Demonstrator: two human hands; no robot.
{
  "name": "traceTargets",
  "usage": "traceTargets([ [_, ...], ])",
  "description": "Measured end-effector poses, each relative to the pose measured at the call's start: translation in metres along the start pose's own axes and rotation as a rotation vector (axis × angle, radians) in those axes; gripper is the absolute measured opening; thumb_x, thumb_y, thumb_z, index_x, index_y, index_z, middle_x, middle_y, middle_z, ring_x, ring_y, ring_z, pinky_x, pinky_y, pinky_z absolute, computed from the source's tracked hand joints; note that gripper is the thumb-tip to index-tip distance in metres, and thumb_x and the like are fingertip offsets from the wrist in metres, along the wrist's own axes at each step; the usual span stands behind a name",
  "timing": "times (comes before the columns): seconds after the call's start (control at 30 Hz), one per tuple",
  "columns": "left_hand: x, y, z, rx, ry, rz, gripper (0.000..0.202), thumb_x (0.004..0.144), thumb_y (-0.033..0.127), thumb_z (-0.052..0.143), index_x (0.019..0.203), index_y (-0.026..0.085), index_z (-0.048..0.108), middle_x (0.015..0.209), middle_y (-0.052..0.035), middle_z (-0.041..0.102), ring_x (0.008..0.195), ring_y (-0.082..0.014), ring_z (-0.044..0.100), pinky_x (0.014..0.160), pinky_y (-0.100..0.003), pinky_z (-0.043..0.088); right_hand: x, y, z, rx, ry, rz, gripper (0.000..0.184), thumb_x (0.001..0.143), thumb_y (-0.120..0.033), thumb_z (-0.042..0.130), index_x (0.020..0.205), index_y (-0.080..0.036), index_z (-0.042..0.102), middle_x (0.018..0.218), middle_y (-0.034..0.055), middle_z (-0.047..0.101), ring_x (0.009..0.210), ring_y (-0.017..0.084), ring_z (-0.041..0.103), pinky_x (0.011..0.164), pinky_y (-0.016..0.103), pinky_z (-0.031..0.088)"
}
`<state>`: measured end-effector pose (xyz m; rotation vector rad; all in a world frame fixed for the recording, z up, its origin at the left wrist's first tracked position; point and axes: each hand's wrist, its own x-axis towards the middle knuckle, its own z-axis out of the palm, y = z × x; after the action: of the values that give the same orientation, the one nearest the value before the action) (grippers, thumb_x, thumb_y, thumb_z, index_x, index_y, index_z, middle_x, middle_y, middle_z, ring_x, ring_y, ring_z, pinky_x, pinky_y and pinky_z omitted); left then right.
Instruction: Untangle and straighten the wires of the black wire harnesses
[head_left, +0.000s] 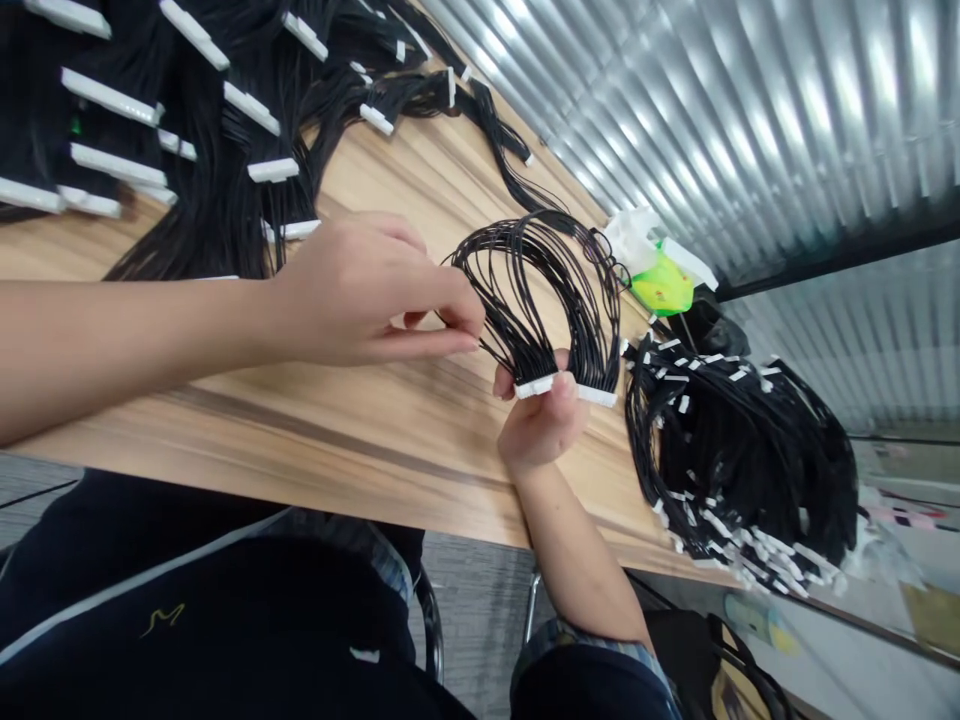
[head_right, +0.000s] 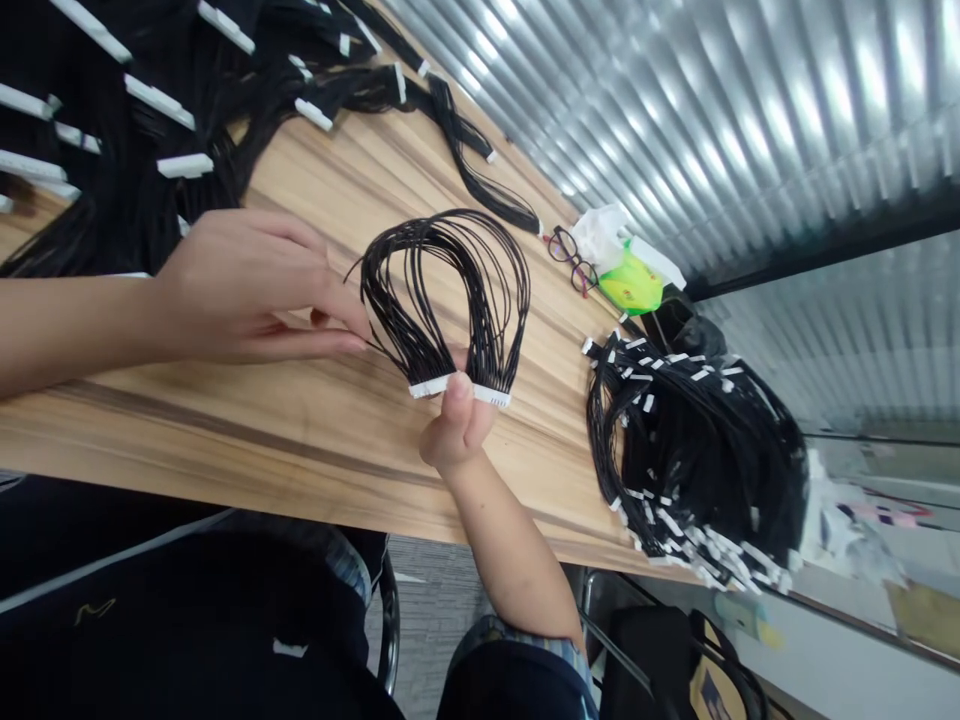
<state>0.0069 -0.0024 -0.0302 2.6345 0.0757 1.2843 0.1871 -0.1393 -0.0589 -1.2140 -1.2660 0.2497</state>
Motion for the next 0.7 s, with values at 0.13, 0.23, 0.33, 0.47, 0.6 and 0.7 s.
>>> traceTargets([
  [0.13, 0.001, 0.005, -0.003, 0.090, 0.054, 0.113, 0.022, 0.104, 0.037, 0.057, 0.097, 0.029, 0.077, 0.059, 0.0091, 0.064, 0.052, -0.0060, 0.055, 0.071, -0.022, 0.049, -0.003, 0.005, 0.003, 0.022, -0.018, 0.021, 0.040, 0.101, -0.051, 0.043, 0.072, -0.026, 0.051, 0.055, -0.0034, 0.048, 0.045, 0.016, 0.043, 0.051, 0.034, 0.039],
  [0.23, -0.004, 0.006, 0.001, 0.133, 0.026, 0.124, 0.034, 0.108, 0.032, 0.046, 0.103, 0.032, 0.080, 0.056, 0.0084, 0.058, 0.052, -0.0049, 0.048, 0.065, -0.021, 0.045, -0.005, 0.008, 0.003, 0.005, -0.027, 0.009, 0.040, 0.102, -0.052, 0.042, 0.072, -0.027, 0.050, 0.055, -0.0030, 0.047, 0.045, 0.016, 0.042, 0.050, 0.034, 0.036],
  [0.33, -0.009, 0.006, 0.005, 0.186, 0.003, 0.116, 0.039, 0.105, 0.017, 0.043, 0.109, 0.032, 0.079, 0.053, 0.0090, 0.053, 0.052, -0.0056, 0.041, 0.058, -0.020, 0.039, -0.008, 0.012, 0.000, -0.042, -0.057, 0.006, 0.039, 0.102, -0.053, 0.041, 0.074, -0.027, 0.049, 0.058, -0.0022, 0.048, 0.047, 0.017, 0.045, 0.050, 0.035, 0.037],
  [0.47, -0.006, 0.010, 0.002, 0.173, -0.097, 0.086, 0.038, 0.101, 0.014, 0.045, 0.108, 0.031, 0.078, 0.060, 0.0090, 0.063, 0.052, -0.0067, 0.045, 0.056, -0.021, 0.040, -0.014, 0.020, -0.005, -0.065, -0.078, -0.002, 0.033, 0.104, -0.051, 0.040, 0.082, -0.027, 0.051, 0.062, -0.0019, 0.049, 0.049, 0.018, 0.047, 0.050, 0.034, 0.037],
  [0.6, 0.006, 0.013, -0.004, 0.153, -0.087, 0.052, 0.039, 0.106, 0.023, 0.043, 0.093, 0.032, 0.080, 0.083, 0.0075, 0.077, 0.066, -0.0104, 0.063, 0.067, -0.028, 0.045, -0.014, 0.022, -0.007, -0.048, -0.071, -0.033, 0.027, 0.104, -0.048, 0.043, 0.092, -0.028, 0.055, 0.064, -0.0014, 0.053, 0.051, 0.018, 0.048, 0.051, 0.036, 0.039],
  [0.7, 0.012, 0.014, -0.009, 0.165, -0.044, 0.054, 0.039, 0.107, 0.028, 0.047, 0.086, 0.032, 0.080, 0.086, 0.0070, 0.077, 0.069, -0.0124, 0.064, 0.065, -0.028, 0.038, -0.012, 0.020, -0.007, -0.070, -0.103, -0.049, 0.032, 0.105, -0.049, 0.042, 0.086, -0.027, 0.056, 0.065, -0.0005, 0.052, 0.053, 0.019, 0.049, 0.054, 0.037, 0.043],
])
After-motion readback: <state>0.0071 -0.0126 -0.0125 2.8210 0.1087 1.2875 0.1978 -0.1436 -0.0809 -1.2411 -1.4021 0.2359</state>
